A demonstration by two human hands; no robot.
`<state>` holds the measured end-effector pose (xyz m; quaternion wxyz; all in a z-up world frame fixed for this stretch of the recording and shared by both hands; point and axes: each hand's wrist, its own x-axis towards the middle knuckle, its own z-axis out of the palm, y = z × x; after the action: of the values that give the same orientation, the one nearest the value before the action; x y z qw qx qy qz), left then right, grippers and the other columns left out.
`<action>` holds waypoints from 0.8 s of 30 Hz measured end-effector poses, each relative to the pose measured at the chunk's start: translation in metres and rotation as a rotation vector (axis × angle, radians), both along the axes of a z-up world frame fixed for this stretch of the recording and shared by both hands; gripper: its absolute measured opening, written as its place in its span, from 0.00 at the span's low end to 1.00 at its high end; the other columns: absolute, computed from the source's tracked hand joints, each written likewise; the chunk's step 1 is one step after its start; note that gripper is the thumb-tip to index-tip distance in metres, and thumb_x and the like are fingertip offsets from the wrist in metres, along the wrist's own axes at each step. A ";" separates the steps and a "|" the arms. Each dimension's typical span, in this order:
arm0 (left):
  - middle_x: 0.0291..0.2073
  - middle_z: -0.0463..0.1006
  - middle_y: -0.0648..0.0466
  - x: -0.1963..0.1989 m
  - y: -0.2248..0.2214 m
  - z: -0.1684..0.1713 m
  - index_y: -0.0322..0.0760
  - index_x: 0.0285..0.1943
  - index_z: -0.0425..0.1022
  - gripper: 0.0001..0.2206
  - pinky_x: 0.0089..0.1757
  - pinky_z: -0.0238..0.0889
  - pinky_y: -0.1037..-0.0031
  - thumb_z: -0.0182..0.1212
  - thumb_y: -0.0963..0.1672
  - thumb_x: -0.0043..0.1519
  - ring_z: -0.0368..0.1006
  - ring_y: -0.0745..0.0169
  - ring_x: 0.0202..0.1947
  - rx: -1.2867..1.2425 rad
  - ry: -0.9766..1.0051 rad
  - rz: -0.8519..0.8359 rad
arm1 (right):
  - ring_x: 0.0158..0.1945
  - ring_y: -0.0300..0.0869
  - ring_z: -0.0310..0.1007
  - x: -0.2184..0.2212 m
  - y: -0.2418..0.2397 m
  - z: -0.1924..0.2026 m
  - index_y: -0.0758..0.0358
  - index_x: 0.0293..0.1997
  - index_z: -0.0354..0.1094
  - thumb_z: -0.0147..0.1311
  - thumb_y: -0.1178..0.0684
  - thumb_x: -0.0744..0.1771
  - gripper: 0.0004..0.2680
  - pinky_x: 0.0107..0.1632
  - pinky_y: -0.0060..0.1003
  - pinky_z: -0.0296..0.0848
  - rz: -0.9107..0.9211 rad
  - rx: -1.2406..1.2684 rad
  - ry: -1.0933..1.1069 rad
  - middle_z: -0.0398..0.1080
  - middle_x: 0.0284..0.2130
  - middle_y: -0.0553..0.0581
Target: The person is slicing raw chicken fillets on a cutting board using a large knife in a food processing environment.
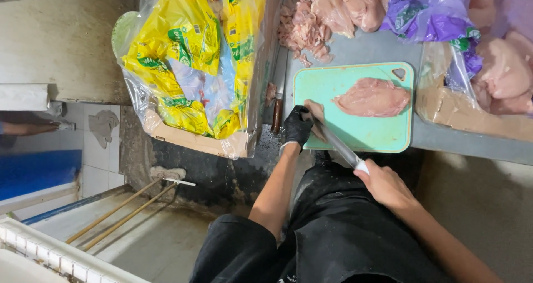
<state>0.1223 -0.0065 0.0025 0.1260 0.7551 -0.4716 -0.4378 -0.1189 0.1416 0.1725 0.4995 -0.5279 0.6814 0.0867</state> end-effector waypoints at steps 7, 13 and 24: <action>0.40 0.85 0.52 -0.028 -0.001 -0.012 0.47 0.47 0.78 0.13 0.46 0.73 0.66 0.67 0.45 0.53 0.82 0.54 0.44 -0.286 0.105 0.056 | 0.44 0.56 0.79 -0.063 0.041 0.002 0.54 0.41 0.66 0.43 0.29 0.68 0.18 0.49 0.43 0.69 -0.032 0.171 0.014 0.80 0.37 0.61; 0.35 0.79 0.52 -0.053 -0.040 0.039 0.47 0.41 0.77 0.12 0.33 0.67 0.66 0.66 0.38 0.51 0.74 0.58 0.36 -0.088 0.387 0.162 | 0.48 0.54 0.83 -0.088 0.067 -0.010 0.51 0.44 0.71 0.49 0.33 0.68 0.15 0.52 0.39 0.72 -0.245 0.064 -0.014 0.83 0.40 0.61; 0.56 0.72 0.43 -0.164 -0.328 0.130 0.46 0.66 0.66 0.31 0.33 0.75 0.66 0.71 0.37 0.52 0.73 0.51 0.42 -0.533 0.819 0.290 | 0.50 0.50 0.86 -0.113 0.050 0.036 0.51 0.54 0.68 0.49 0.40 0.71 0.11 0.54 0.45 0.77 -0.391 0.236 -0.079 0.83 0.48 0.61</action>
<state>-0.0413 -0.3346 0.1328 0.5481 0.5209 -0.3691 -0.5404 -0.2321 0.1913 0.2086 0.5914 -0.3267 0.7357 0.0469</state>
